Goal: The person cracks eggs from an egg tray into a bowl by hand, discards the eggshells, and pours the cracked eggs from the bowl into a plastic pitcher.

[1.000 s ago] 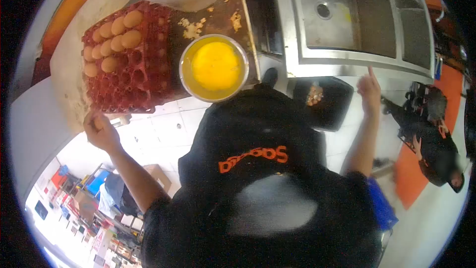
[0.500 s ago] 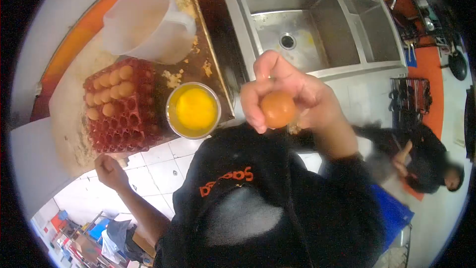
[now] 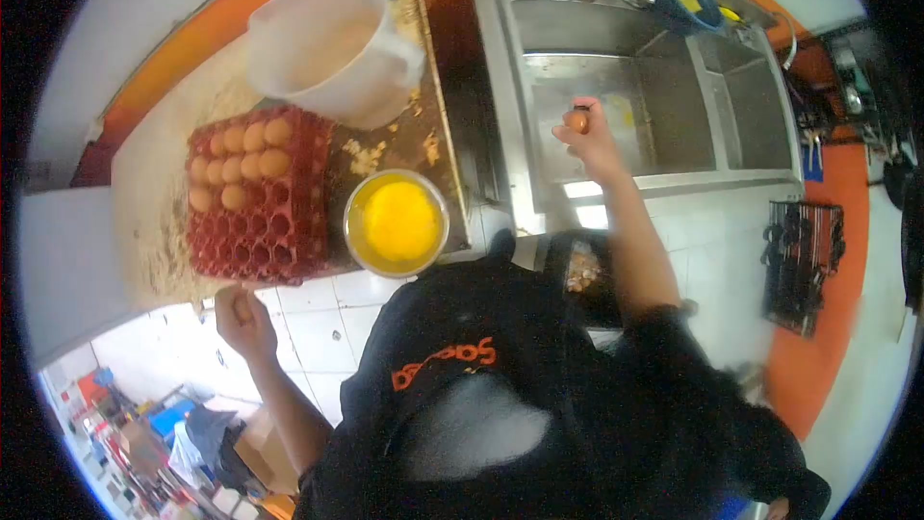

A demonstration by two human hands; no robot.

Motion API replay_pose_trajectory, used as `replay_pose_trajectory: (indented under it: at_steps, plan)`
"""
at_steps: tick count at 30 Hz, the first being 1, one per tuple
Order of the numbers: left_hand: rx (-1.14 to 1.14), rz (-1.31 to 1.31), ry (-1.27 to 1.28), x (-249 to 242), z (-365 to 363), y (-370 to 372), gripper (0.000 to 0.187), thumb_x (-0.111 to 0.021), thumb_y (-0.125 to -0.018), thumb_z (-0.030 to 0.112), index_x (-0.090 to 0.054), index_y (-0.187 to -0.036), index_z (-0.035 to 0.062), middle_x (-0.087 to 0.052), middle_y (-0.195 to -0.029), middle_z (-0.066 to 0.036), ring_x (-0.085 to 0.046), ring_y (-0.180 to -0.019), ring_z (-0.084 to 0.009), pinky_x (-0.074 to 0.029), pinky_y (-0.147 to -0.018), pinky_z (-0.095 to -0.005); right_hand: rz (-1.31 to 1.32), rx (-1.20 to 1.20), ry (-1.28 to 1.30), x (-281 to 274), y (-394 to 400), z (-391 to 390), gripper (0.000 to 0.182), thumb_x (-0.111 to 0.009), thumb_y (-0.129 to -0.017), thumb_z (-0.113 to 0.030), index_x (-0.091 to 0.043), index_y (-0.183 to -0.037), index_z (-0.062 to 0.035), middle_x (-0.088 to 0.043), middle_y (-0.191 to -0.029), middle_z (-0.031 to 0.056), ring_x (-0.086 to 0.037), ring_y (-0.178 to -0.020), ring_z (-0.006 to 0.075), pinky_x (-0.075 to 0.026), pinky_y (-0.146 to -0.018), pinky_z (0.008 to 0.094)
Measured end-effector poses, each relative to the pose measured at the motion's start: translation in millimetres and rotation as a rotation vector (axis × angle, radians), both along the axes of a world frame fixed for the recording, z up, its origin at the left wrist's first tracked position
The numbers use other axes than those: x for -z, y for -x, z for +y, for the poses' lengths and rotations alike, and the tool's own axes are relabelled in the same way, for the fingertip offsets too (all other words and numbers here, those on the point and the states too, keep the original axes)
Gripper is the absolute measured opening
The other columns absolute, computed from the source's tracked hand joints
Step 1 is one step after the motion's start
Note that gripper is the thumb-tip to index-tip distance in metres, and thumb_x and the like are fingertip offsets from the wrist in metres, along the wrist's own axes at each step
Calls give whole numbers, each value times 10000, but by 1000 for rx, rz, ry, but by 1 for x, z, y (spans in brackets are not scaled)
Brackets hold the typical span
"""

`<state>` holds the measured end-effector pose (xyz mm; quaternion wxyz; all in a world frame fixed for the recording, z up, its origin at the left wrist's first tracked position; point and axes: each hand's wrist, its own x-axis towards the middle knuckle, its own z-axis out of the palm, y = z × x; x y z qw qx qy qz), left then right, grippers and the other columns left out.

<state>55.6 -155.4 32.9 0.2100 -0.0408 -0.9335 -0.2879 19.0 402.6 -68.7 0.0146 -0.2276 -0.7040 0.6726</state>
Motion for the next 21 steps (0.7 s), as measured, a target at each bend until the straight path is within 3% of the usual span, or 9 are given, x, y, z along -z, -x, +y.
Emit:
replay_pose_trajectory:
  at_steps: [3,4,5,7,10,13,16,21]
  plan:
    - [-22,3,18,-7,11,1,144,-587,-779,-8,-586,-922,-6,-590,-838,-101,-553,-767,-214,-467,-732,-317,133,108,-130,19,9,47,470,-759,-788,-86,-414,-1099,-154,-525,-925,13,-517,-797,93,-453,-604,262]
    - [-17,8,39,-9,13,0,142,-587,-780,-8,-585,-922,-6,-588,-833,-100,-552,-762,-212,-466,-734,-320,128,98,-57,19,11,61,383,-731,-810,-61,-404,-979,-166,-521,-888,14,-534,-776,117,-454,-600,282]
    - [-18,14,59,-10,14,0,140,-586,-782,-8,-585,-922,-6,-587,-827,-99,-551,-757,-210,-465,-737,-324,137,103,-56,22,12,75,383,-731,-810,-61,-404,-979,-166,-521,-888,14,-534,-776,117,-454,-600,282]
    - [-14,36,65,-12,18,0,143,-582,-781,-13,-581,-923,-4,-582,-823,-97,-553,-757,-215,-463,-744,-322,180,179,540,32,15,98,317,-684,-839,-29,-403,-891,-166,-523,-845,6,-557,-762,144,-443,-583,297]
    - [-66,-28,26,-9,21,-3,148,-574,-782,-18,-579,-929,-1,-577,-820,-95,-555,-763,-223,-461,-746,-322,182,332,628,33,17,108,296,-654,-864,-27,-397,-819,-167,-523,-808,5,-550,-720,157,-426,-576,294]
    - [-24,12,-118,-4,24,-2,149,-566,-771,-25,-572,-917,4,-570,-812,-95,-550,-755,-224,-458,-740,-320,205,285,654,75,15,141,247,-669,-880,-104,-440,-824,-175,-529,-837,0,-528,-684,140,-414,-558,282]
    - [-10,15,-29,-7,30,-5,142,-557,-761,-29,-564,-898,7,-563,-806,-94,-545,-743,-222,-455,-732,-318,33,397,596,79,16,147,190,-690,-885,-190,-501,-891,-196,-525,-832,-8,-498,-646,119,-401,-531,276]
    - [-2,-27,-47,-4,31,-6,128,-552,-763,-23,-559,-889,5,-564,-812,-94,-544,-747,-218,-454,-733,-316,6,579,646,74,12,144,191,-698,-890,-271,-544,-976,-198,-510,-754,-29,-494,-620,92,-369,-482,254]
